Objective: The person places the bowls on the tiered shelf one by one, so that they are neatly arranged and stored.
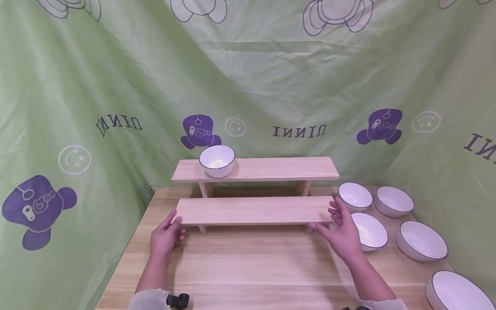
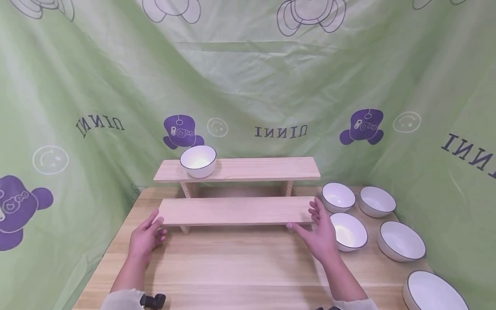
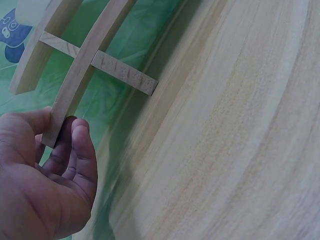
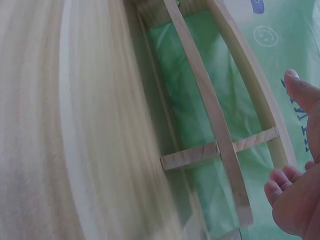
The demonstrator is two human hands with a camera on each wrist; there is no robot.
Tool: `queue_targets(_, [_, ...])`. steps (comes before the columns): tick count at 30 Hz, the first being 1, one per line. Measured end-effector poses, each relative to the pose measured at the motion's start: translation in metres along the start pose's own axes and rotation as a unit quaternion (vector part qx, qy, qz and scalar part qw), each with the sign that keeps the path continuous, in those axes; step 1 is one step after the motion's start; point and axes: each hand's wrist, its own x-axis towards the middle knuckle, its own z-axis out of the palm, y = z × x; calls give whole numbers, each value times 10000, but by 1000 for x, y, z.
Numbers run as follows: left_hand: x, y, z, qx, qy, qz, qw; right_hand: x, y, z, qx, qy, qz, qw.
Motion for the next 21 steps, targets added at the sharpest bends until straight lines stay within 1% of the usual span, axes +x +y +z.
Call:
queue_targets(10, [1,-4,-2,58,89,11,9999,-10,7,-6,-281,99,-52,9995])
queue_targets(18, [1,-1,-1,20,-32,17,10000,-15,16,-13,-376,321,-166,9986])
queue_targets(21, [1,0,-1,-11,4,15,10000,-17,16,-17,-452,369,-86,9983])
